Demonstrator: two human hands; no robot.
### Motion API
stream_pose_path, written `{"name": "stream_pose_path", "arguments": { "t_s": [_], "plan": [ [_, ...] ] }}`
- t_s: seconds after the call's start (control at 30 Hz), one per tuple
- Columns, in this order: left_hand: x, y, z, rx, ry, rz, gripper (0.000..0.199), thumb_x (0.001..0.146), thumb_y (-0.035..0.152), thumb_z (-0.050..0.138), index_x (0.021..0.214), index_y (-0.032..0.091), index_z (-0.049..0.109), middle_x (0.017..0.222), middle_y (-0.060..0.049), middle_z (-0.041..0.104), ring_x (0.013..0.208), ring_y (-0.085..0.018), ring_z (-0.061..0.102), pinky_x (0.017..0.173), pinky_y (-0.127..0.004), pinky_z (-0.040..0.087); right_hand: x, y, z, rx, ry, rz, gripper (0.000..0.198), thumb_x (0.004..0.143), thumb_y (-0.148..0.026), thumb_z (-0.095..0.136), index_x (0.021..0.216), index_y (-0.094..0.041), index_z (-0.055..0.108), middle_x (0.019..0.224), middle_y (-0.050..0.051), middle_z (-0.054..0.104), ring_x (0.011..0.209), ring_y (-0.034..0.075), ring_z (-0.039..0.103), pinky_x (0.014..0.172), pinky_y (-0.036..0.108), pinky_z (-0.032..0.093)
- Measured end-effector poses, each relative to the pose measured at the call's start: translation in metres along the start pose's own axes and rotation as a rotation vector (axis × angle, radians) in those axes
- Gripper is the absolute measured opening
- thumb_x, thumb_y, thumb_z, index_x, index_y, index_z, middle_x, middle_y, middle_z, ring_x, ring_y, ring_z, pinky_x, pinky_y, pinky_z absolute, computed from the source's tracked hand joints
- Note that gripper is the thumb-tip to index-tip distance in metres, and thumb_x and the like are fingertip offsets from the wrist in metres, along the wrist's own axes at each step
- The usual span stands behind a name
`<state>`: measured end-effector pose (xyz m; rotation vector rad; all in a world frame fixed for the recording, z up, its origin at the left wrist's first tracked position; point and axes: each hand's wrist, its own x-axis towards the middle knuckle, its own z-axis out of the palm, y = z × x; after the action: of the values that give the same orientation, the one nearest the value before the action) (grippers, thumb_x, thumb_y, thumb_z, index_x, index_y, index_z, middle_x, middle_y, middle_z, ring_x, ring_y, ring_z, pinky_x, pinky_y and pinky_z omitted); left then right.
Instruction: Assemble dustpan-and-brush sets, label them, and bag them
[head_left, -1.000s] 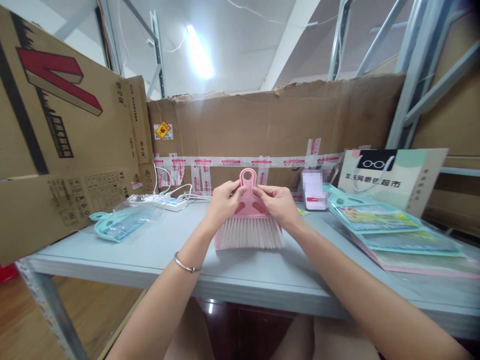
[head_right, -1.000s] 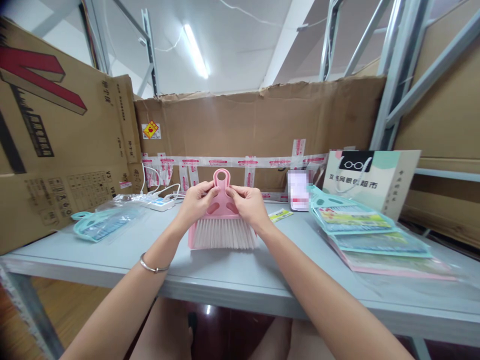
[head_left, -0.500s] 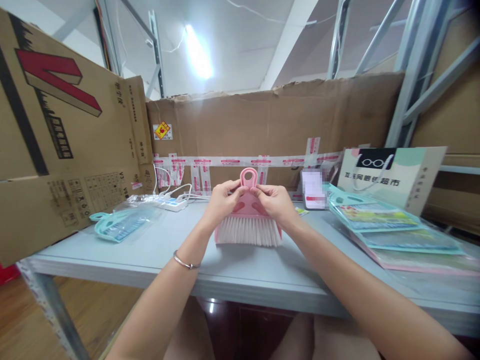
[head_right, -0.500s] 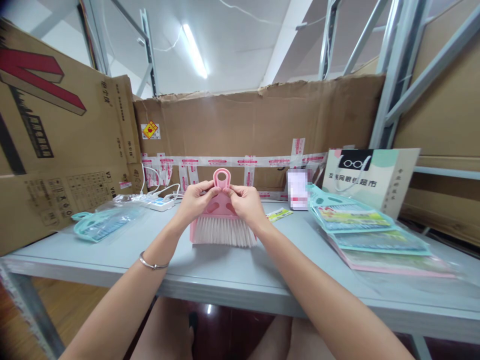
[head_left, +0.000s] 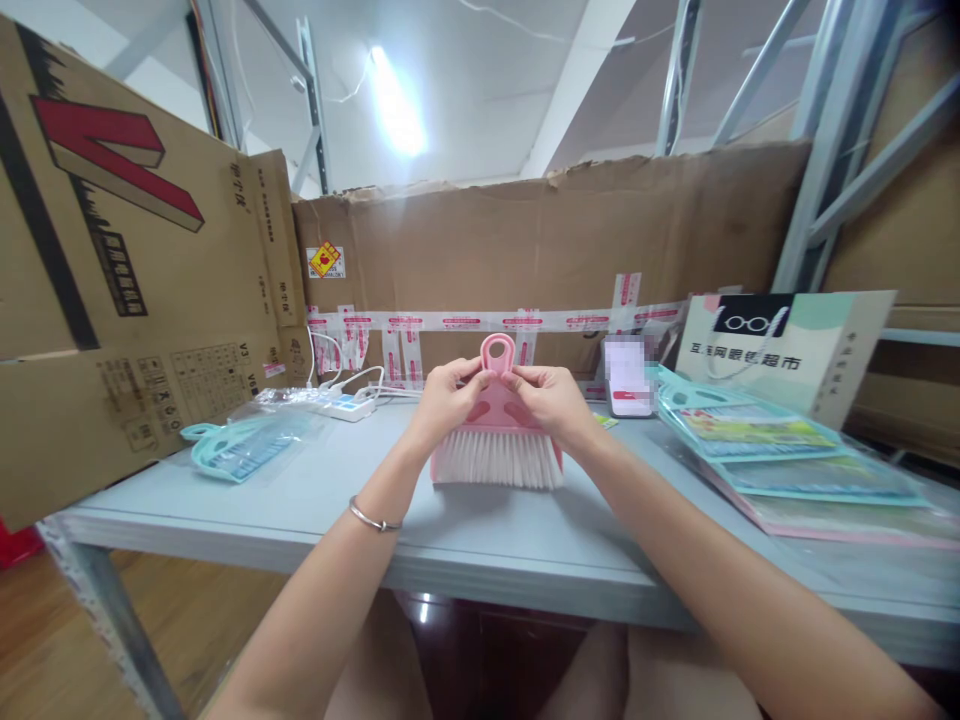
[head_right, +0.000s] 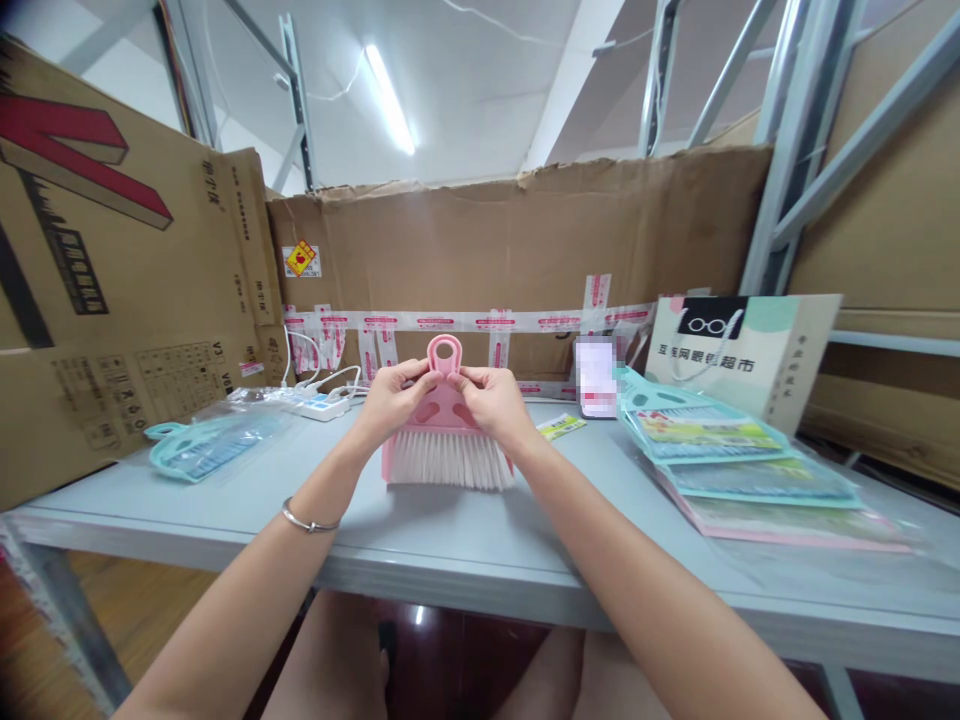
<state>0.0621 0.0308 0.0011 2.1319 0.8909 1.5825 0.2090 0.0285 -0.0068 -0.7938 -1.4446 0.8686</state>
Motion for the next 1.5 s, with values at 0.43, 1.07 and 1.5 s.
{"name": "stream_pose_path", "arguments": {
  "t_s": [0.43, 1.07, 1.5],
  "plan": [
    [0.0, -0.002, 0.003, -0.086, 0.014, -0.025, 0.026, 0.075, 0.033, 0.058, 0.088, 0.015, 0.071, 0.073, -0.001, 0.058, 0.067, -0.011, 0.048, 0.059, -0.019, 0.041, 0.004, 0.011, 0.005, -0.117, 0.048, -0.115, 0.039, 0.066, -0.05, 0.062, 0.082, -0.017, 0.073, 0.061, -0.001, 0.059, 0.061, 0.016, 0.054, 0.051, 0.028, 0.047],
    [-0.002, -0.007, -0.003, -0.38, 0.226, -0.099, 0.026, 0.074, 0.035, 0.063, 0.088, 0.014, 0.062, 0.079, -0.003, 0.062, 0.071, -0.011, 0.054, 0.067, -0.022, 0.043, -0.014, 0.021, 0.012, -0.744, 0.123, -0.505, 0.033, 0.075, -0.052, 0.059, 0.08, -0.019, 0.061, 0.085, 0.006, 0.05, 0.082, 0.021, 0.051, 0.074, 0.036, 0.042],
    [0.006, -0.013, -0.031, -0.546, 0.009, 0.029, 0.037, 0.067, 0.038, 0.072, 0.095, 0.018, 0.06, 0.086, -0.003, 0.066, 0.08, -0.014, 0.06, 0.073, -0.026, 0.045, -0.015, -0.001, 0.005, -0.466, 0.018, -0.435, 0.034, 0.064, -0.05, 0.068, 0.067, -0.019, 0.055, 0.077, 0.0, 0.043, 0.069, 0.014, 0.046, 0.067, 0.031, 0.042]
  ]
}}
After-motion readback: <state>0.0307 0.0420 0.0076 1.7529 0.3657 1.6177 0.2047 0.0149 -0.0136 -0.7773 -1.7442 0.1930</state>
